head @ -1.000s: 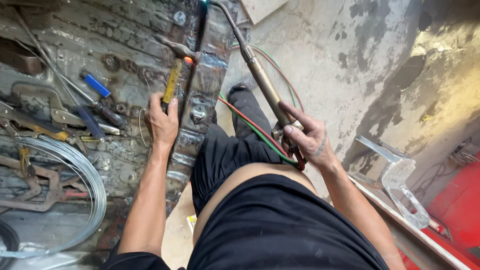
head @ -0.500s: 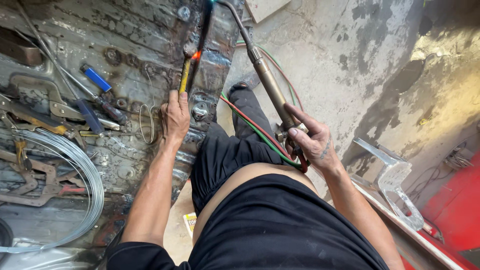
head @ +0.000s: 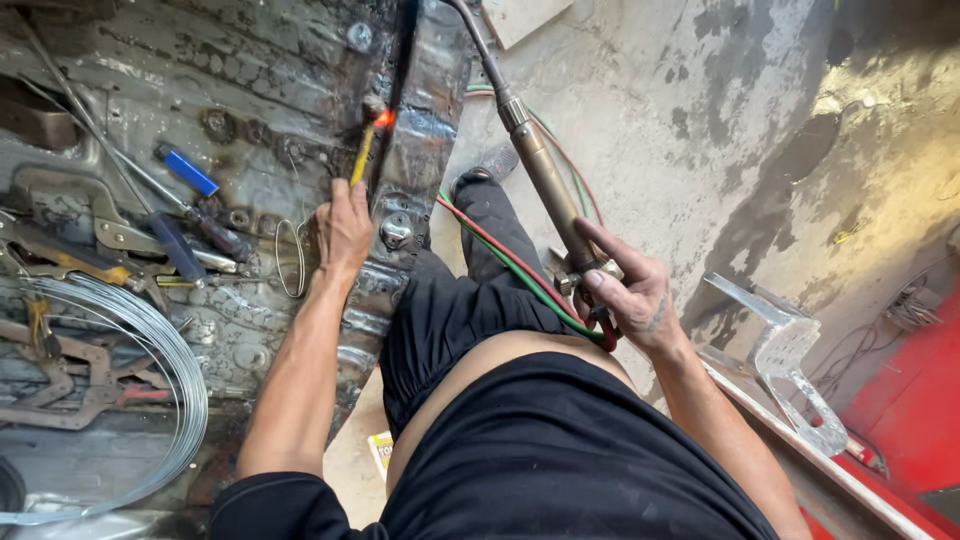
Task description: The person lies on their back beneath a vehicle underbody, holding a gas welding torch in one hand and a welding wire rod in the other. They repeatedly heat the underbody seam with the torch, feeding the wire into the flame to melt it onto the metal, pausing to reposition the wire and continue along the seam.
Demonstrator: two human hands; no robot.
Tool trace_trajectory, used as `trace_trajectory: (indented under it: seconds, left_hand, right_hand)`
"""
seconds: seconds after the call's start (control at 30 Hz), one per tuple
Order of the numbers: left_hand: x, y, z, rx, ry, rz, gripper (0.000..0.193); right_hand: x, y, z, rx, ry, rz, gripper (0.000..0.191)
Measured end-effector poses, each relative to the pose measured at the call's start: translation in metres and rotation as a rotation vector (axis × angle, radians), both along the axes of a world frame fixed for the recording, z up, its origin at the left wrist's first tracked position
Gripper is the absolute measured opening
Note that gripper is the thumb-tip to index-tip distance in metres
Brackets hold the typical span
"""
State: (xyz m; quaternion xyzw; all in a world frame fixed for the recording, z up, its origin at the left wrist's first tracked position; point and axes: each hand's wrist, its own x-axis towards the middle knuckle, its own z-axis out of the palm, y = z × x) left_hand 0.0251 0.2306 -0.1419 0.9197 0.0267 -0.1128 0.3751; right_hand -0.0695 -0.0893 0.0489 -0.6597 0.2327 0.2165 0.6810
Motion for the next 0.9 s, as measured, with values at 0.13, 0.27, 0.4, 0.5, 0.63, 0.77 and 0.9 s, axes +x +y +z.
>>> trace_trajectory:
  seconds: [0.13,0.27,0.4,0.5,0.63,0.77,0.9]
  left_hand:
    - [-0.003,0.002,0.001,-0.047,-0.105,0.070,0.030]
    - [0.002,-0.003,0.000,0.132,0.091,-0.060,0.030]
    - [0.002,-0.004,0.000,0.119,0.084,-0.058,0.030]
    - [-0.001,-0.006,0.002,0.016,0.013,0.000,0.030]
    - [0.002,-0.008,0.005,0.059,0.065,0.018,0.029]
    - [0.006,0.004,0.011,-0.062,0.080,0.050,0.034]
    - [-0.004,0.046,0.014,-0.006,0.155,0.199,0.037]
  right_hand:
    - [-0.004,-0.001,0.002,0.041,-0.020,-0.004,0.063]
    - [0.001,0.000,0.002,0.046,-0.059,0.043,0.062]
    - [0.001,-0.001,0.009,0.031,-0.075,0.039,0.060]
    - [0.001,-0.002,0.010,0.013,-0.079,0.050,0.060]
    - [0.001,0.001,0.010,0.068,-0.090,0.053,0.059]
    - [0.000,0.003,0.012,0.105,-0.093,0.039,0.059]
    - [0.001,0.001,0.012,0.048,-0.061,0.029,0.061]
